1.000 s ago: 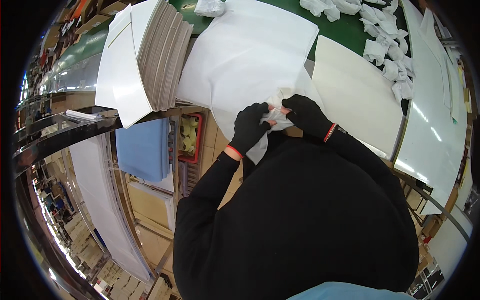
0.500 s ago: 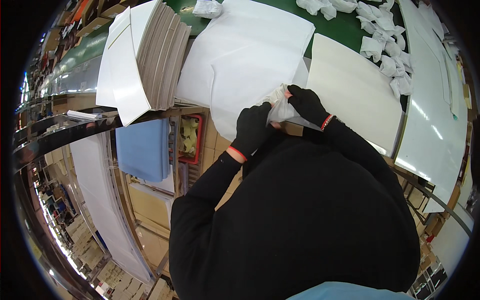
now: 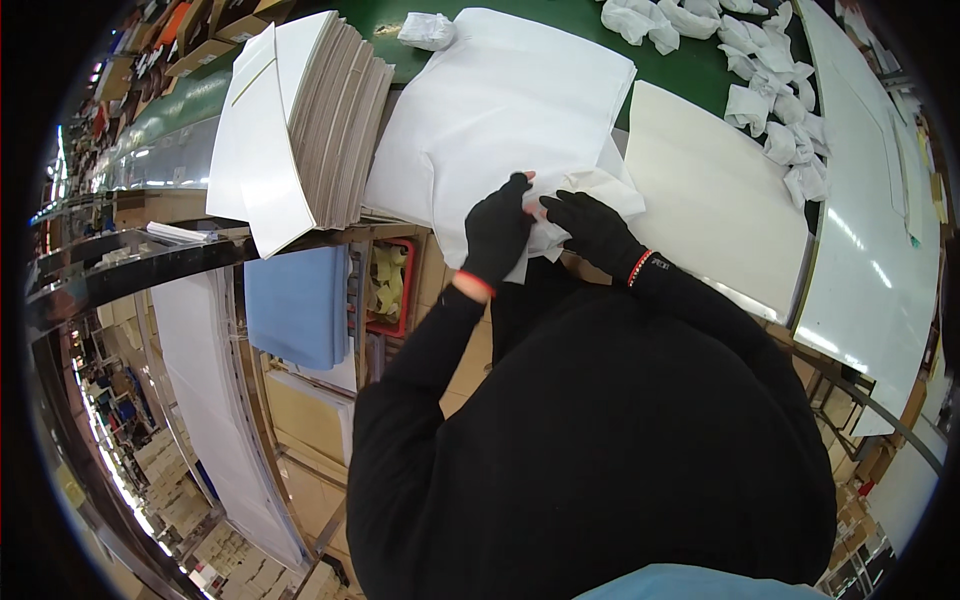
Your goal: The person stands at a green workbench in a warehouse and repeatedly wraps small white items in white paper. They pick up a crumpled item, place it on a sheet of paper, fold the paper around it, and place the wrapped bundle on a growing pile to the right.
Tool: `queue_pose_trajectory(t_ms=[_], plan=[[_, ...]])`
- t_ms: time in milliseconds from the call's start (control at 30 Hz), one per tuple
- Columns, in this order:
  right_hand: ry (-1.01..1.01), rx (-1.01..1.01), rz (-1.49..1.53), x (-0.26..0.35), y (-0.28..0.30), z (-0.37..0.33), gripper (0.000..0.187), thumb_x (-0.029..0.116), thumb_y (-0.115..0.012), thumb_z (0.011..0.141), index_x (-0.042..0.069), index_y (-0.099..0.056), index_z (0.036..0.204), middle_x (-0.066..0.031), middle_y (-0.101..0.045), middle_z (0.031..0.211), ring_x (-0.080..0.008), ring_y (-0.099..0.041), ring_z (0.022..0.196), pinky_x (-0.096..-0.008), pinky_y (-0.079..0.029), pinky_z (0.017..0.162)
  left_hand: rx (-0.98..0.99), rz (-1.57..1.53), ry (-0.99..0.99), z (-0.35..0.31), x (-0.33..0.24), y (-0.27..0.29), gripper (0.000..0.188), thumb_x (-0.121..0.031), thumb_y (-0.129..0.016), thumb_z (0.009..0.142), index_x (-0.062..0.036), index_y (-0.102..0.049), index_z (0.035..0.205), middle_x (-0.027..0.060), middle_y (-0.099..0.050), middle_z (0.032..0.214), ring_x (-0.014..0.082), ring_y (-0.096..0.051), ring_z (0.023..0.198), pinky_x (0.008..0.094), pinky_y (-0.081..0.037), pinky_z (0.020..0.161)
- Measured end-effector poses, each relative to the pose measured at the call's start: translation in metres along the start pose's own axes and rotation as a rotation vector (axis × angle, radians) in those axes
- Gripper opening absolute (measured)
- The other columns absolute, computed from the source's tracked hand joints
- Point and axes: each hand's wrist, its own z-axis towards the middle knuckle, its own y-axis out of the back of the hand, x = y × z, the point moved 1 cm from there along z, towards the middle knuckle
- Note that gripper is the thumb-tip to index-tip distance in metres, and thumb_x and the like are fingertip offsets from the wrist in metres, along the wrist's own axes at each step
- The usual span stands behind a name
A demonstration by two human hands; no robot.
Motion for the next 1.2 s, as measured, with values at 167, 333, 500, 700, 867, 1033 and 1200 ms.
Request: queue_pose_trajectory(t_ms=[167,333,500,700,867,1033,1200], plan=[[-0.040,0.091,0.283,-0.012,0.013,0.014,0.055,0.009,-0.075,0.074,0.009,-0.057,0.126,-0.0121,-0.061,0.122,-0.0297,-0.058,0.114,-0.0387,-0.045,0.098,0.142,0.068,-0.102,-0.036,-0.006,-0.004,0.062,-0.026,-0.073,0.076,-0.0126,-0.051,0.132,0.0167,-0.066,0.105,0.0347,-0.064,0.094,0.0424,-0.050,0.078],[-0.227,0.151,0.154,-0.020,0.035,0.040,0.063,0.027,-0.076,0.072,0.009,-0.054,0.129,-0.0136,-0.061,0.118,-0.0319,-0.058,0.108,-0.0456,-0.042,0.097,0.527,-0.245,0.142,0.007,0.049,0.004,0.051,-0.038,-0.066,0.087,-0.0051,-0.056,0.125,0.0146,-0.066,0.106,0.0235,-0.064,0.095,0.0343,-0.048,0.083],[0.078,0.141,-0.356,0.006,0.030,0.051,0.076,0.033,-0.080,0.065,0.013,-0.051,0.133,-0.0112,-0.036,0.149,-0.0332,-0.021,0.144,-0.0665,-0.010,0.112,0.722,-0.625,0.394,0.032,0.076,0.007,0.048,-0.039,-0.064,0.089,-0.0003,-0.059,0.117,0.0106,-0.066,0.100,0.0159,-0.059,0.092,0.0310,-0.046,0.082],[0.027,0.139,-0.193,-0.010,0.026,0.052,0.096,0.042,-0.080,0.065,0.009,-0.036,0.144,-0.0156,-0.029,0.152,-0.0367,-0.019,0.143,-0.0664,-0.008,0.111,-0.104,0.302,-0.037,0.014,0.027,0.004,0.062,-0.035,-0.075,0.074,-0.0027,-0.055,0.122,0.0168,-0.060,0.110,0.0353,-0.057,0.101,0.0448,-0.044,0.087],[0.042,0.124,-0.202,-0.020,0.015,0.062,0.076,0.038,-0.079,0.068,0.010,-0.050,0.133,-0.0137,-0.045,0.142,-0.0345,-0.032,0.138,-0.0662,-0.008,0.111,0.037,0.095,-0.065,0.008,0.002,0.010,0.067,-0.035,-0.080,0.068,-0.0073,-0.051,0.122,0.0154,-0.062,0.101,0.0349,-0.060,0.094,0.0426,-0.047,0.081],[0.010,0.145,-0.073,-0.026,0.035,0.067,0.058,0.035,-0.075,0.073,0.012,-0.058,0.123,-0.0100,-0.061,0.120,-0.0331,-0.049,0.124,-0.0674,-0.005,0.111,0.445,0.032,0.139,0.033,0.027,0.025,0.074,-0.031,-0.076,0.070,-0.0097,-0.042,0.132,0.0169,-0.065,0.099,0.0358,-0.063,0.093,0.0432,-0.050,0.078],[-0.055,0.117,-0.198,-0.024,0.040,0.072,0.054,0.040,-0.072,0.075,0.013,-0.060,0.120,-0.0080,-0.063,0.105,-0.0276,-0.056,0.108,-0.0671,-0.009,0.110,0.435,0.035,-0.059,0.047,0.059,0.015,0.066,-0.027,-0.075,0.071,-0.0066,-0.048,0.129,0.0190,-0.061,0.113,0.0352,-0.061,0.105,0.0440,-0.049,0.083]])
